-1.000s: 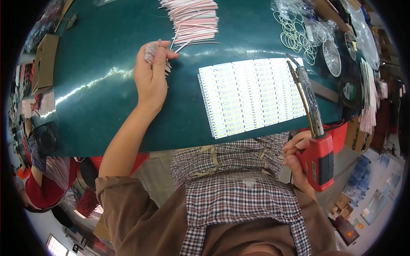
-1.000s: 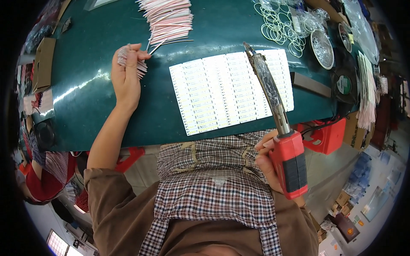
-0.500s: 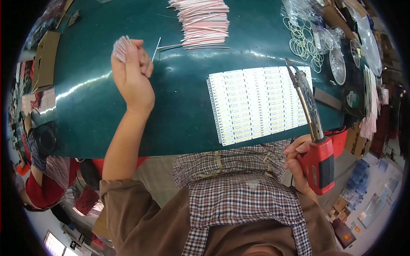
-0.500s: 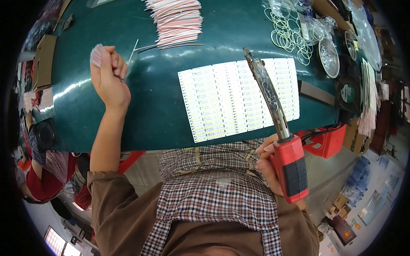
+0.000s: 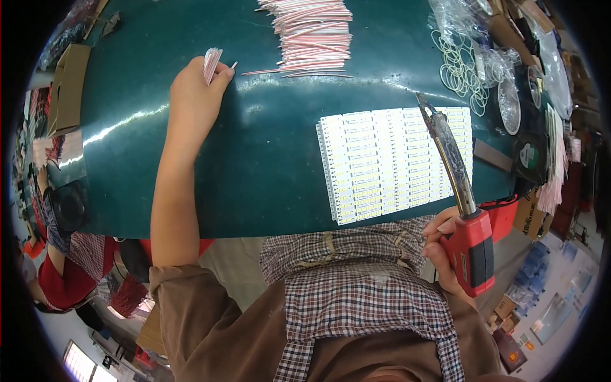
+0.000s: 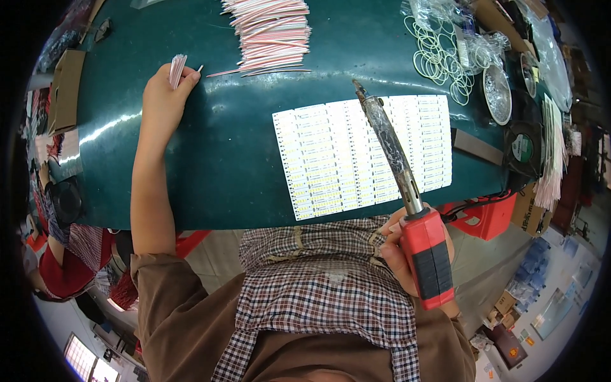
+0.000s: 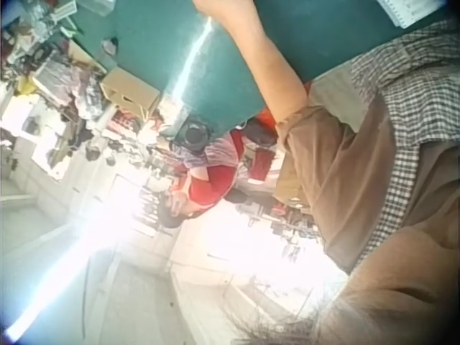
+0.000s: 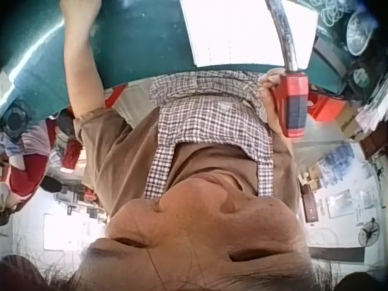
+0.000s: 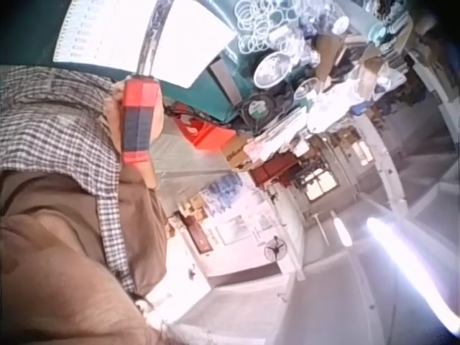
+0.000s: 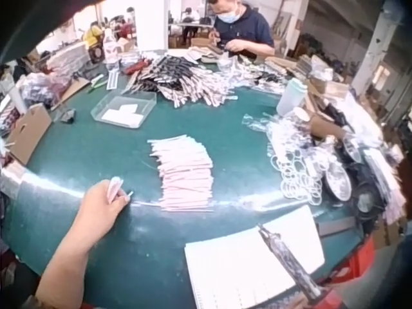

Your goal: The person assembles LED panel components by hand, preparing them with a soldering iron and wire bundles.

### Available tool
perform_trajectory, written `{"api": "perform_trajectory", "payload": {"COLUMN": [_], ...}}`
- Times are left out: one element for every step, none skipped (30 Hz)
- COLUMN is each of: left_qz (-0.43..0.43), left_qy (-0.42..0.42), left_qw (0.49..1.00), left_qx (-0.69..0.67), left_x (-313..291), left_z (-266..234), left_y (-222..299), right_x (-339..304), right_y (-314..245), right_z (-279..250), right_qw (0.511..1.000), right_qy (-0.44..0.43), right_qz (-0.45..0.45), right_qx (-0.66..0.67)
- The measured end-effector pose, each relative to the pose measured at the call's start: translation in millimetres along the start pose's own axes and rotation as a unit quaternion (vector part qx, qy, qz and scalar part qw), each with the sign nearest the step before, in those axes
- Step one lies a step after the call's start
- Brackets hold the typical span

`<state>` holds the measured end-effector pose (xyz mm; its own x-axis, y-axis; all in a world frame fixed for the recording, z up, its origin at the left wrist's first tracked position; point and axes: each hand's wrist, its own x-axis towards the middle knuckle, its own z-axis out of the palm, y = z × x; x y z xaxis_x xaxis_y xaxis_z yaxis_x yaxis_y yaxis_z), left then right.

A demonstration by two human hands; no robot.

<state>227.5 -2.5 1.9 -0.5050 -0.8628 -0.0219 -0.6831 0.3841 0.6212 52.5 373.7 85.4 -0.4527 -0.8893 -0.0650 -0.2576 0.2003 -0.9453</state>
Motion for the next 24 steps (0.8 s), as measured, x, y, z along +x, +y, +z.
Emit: {"api": "perform_trajectory", "payload": {"left_qz": [0.012, 0.011, 0.039, 0.067, 0.068, 0.097, 0.125, 0.129, 0.085, 0.037, 0.039, 0.040, 0.040, 0.026, 0.036, 0.046, 0.046, 0.045, 0.040, 0.039, 0.043, 0.048, 0.047, 0.066], "left_qy": [-0.008, -0.008, 0.022, 0.050, 0.048, 0.074, 0.097, 0.093, 0.027, -0.038, -0.041, -0.086, -0.128, -0.168, -0.176, -0.185, -0.185, -0.181, -0.175, -0.175, -0.167, -0.161, -0.161, -0.148], "left_qw": [1.000, 1.000, 0.996, 0.987, 0.987, 0.981, 0.974, 0.975, 0.995, 0.997, 0.997, 0.985, 0.964, 0.958, 0.961, 0.963, 0.962, 0.964, 0.966, 0.966, 0.969, 0.972, 0.971, 0.974], "left_qx": [0.010, 0.010, 0.076, 0.141, 0.140, 0.151, 0.163, 0.157, 0.049, -0.056, -0.059, -0.145, -0.229, -0.232, -0.212, -0.192, -0.194, -0.190, -0.185, -0.185, -0.175, -0.167, -0.168, -0.159], "left_x": [0.2, -0.4, -1.5, -1.7, -3.0, -6.4, -11.3, -15.5, -21.9, -30.9, -39.0, -46.3, -52.9, -56.8, -59.1, -61.2, -61.6, -61.4, -62.0, -62.7, -63.3, -63.4, -63.3, -63.3], "left_z": [-0.8, 0.4, 2.8, 5.6, 5.2, 1.8, -1.5, -8.1, -18.0, -22.3, -18.6, -13.9, -12.1, -12.6, -8.9, -3.1, 1.7, 6.3, 8.6, 10.0, 11.0, 12.8, 14.8, 17.0], "left_y": [-0.6, -2.0, -4.2, -4.9, -4.5, -2.6, -0.2, 12.0, 29.7, 42.7, 49.0, 54.9, 60.5, 67.3, 69.5, 70.3, 72.5, 75.0, 75.9, 76.3, 76.5, 75.9, 74.2, 72.1], "right_x": [0.0, 0.0, 0.1, -0.1, -0.2, 2.0, 6.5, 9.8, 8.7, 3.9, -2.8, -7.4, -9.8, -10.8, -11.5, -12.7, -10.7, -8.7, -6.3, -3.7, -1.3, 2.1, 5.8, 8.6], "right_y": [-1.3, -2.6, -3.9, -5.3, -7.2, -12.1, -17.2, -20.5, -8.6, -10.6, -15.5, -18.6, -16.8, -14.5, -12.1, -8.5, -4.6, -5.6, -7.1, -7.9, -5.3, -5.2, -5.2, -4.7], "right_z": [1.8, 3.0, 3.1, 2.9, 2.6, 4.6, 8.6, 9.9, -2.7, -1.7, 0.8, 2.0, 1.7, 0.5, -0.9, -0.7, 5.2, 8.8, 12.2, 15.3, 18.7, 22.9, 27.4, 29.4], "right_qw": [1.000, 0.999, 0.999, 0.998, 0.997, 0.997, 0.997, 0.997, 0.999, 0.999, 0.994, 0.976, 0.977, 0.978, 0.978, 0.974, 0.966, 0.966, 0.986, 0.991, 0.991, 0.991, 0.991, 0.990], "right_qy": [0.009, 0.017, 0.017, 0.019, 0.020, 0.022, 0.023, 0.028, -0.031, -0.028, 0.010, 0.049, 0.037, 0.037, 0.000, -0.035, -0.022, -0.021, -0.020, -0.020, -0.016, -0.017, -0.004, 0.008], "right_qz": [0.008, 0.017, 0.017, 0.030, 0.043, 0.045, 0.041, 0.038, 0.008, 0.011, 0.099, 0.184, 0.176, 0.175, 0.152, 0.130, 0.107, 0.108, 0.119, 0.129, 0.120, 0.121, 0.113, 0.105], "right_qx": [0.019, 0.038, 0.038, 0.048, 0.057, 0.057, 0.062, 0.063, -0.011, -0.012, 0.045, 0.101, 0.112, 0.110, 0.145, 0.181, 0.234, 0.232, 0.117, 0.001, -0.057, -0.058, -0.076, -0.093]}}
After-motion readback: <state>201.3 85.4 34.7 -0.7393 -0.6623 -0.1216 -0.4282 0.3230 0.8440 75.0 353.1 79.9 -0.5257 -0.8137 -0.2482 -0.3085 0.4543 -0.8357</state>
